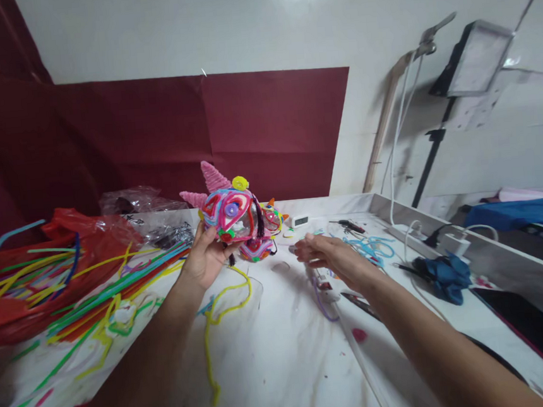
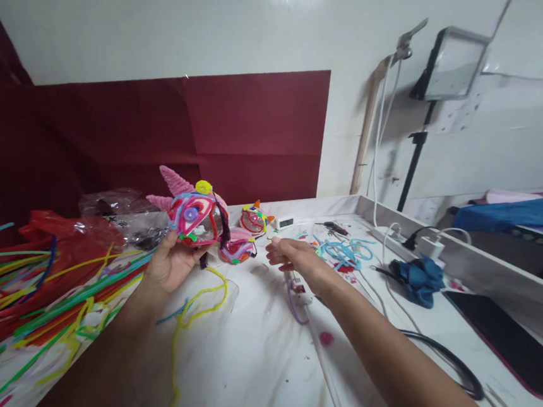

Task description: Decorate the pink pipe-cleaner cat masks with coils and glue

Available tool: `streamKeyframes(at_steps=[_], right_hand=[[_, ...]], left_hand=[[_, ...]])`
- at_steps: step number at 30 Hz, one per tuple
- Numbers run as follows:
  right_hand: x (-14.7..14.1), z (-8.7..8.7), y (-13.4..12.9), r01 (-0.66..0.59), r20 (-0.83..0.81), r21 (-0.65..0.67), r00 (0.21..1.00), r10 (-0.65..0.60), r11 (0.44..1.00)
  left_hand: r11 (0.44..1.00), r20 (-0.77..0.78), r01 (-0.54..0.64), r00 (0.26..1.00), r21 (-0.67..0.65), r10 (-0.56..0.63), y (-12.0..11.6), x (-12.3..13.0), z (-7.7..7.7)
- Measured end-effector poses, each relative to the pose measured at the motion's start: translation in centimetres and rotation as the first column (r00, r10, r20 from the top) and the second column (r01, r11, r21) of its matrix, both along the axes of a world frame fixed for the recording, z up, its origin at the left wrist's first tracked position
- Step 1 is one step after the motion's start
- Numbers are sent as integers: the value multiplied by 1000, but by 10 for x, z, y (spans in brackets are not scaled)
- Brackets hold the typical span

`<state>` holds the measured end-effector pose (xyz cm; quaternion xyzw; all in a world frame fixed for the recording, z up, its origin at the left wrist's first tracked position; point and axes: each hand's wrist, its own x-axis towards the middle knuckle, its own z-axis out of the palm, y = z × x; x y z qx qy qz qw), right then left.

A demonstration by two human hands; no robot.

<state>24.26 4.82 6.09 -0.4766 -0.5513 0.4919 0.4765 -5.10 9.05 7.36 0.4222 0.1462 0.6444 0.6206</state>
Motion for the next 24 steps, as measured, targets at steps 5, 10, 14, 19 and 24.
streamKeyframes(at_steps=[5,10,14,19,24], right_hand=[[3,-8,-7,37,-5,58,999,-36,998],[2,-6,-4,65,-37,73,997,-62,995],[1,-10,-2,69,-3,77,998,-69,995],[-1,-24,18,62,141,191,986,-89,980],[-16,-40,65,41,304,352,940,-156,935]], left_hand=[[999,13,-37,999,-39,37,4,-4,-13],[993,-20,-118,993,-27,118,7,-15,-13],[986,-45,-165,985,18,166,11,-29,-6],[980,-31,-200,979,2,200,14,-43,-6],[962,-65,-273,960,18,274,13,-47,-16]])
